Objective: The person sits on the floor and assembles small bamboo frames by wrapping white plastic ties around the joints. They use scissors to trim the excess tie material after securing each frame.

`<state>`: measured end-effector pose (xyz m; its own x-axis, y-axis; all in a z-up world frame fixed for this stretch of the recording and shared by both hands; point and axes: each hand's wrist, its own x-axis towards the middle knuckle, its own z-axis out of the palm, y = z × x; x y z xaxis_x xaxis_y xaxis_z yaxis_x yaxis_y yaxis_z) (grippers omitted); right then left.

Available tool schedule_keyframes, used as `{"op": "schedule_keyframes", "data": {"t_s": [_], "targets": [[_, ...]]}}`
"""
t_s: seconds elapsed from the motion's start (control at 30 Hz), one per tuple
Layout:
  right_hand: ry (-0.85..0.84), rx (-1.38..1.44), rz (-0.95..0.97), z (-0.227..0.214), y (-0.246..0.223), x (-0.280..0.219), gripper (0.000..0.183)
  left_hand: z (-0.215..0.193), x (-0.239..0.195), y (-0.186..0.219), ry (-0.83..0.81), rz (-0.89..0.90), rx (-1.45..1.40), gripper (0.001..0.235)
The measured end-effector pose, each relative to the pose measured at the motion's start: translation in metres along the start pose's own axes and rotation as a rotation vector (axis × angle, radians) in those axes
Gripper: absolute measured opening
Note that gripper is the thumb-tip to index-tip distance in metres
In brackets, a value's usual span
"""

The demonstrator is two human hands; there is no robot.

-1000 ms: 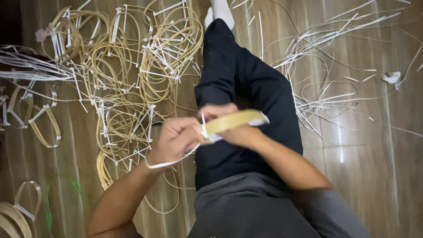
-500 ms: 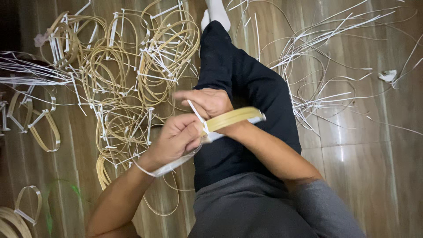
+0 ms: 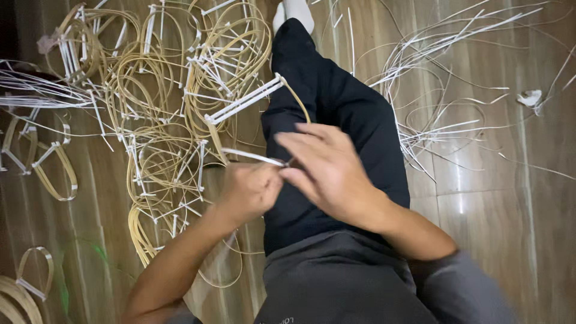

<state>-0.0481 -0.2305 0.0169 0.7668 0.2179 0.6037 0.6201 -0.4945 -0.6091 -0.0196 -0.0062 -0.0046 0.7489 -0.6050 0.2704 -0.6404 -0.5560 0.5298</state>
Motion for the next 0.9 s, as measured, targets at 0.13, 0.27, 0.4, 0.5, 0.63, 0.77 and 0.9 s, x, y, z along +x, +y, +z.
{"op": "schedule_keyframes", "data": {"t_s": [0.13, 0.27, 0.4, 0.5, 0.63, 0.77, 0.9], "targets": [[-0.054, 0.196, 0.000, 0.022, 0.000, 0.022, 0.022, 0.015, -0.001, -0.007, 0.042, 0.149, 0.097, 0.015], [-0.123, 0.577, 0.365, 0.023, 0.001, 0.014, 0.009, 0.012, -0.008, -0.013, 0.018, 0.156, 0.170, 0.015], [-0.080, 0.605, 0.315, 0.019, -0.006, -0.007, 0.012, 0.001, -0.004, -0.017, 0.093, -0.007, 0.220, 0.012], [-0.062, 0.684, 0.410, 0.029, -0.007, -0.023, 0.013, -0.005, -0.001, -0.020, 0.136, 0.046, 0.260, 0.019], [-0.059, 0.689, 0.412, 0.042, 0.002, -0.039, 0.014, -0.010, -0.004, -0.025, 0.102, 0.107, 0.312, 0.019], [-0.056, 0.654, 0.385, 0.049, 0.014, -0.038, 0.013, -0.013, -0.004, -0.030, 0.108, 0.119, 0.364, 0.019], [-0.068, 0.583, 0.206, 0.062, 0.028, -0.034, 0.011, -0.006, -0.014, -0.028, 0.177, 0.084, 0.163, 0.016]]}}
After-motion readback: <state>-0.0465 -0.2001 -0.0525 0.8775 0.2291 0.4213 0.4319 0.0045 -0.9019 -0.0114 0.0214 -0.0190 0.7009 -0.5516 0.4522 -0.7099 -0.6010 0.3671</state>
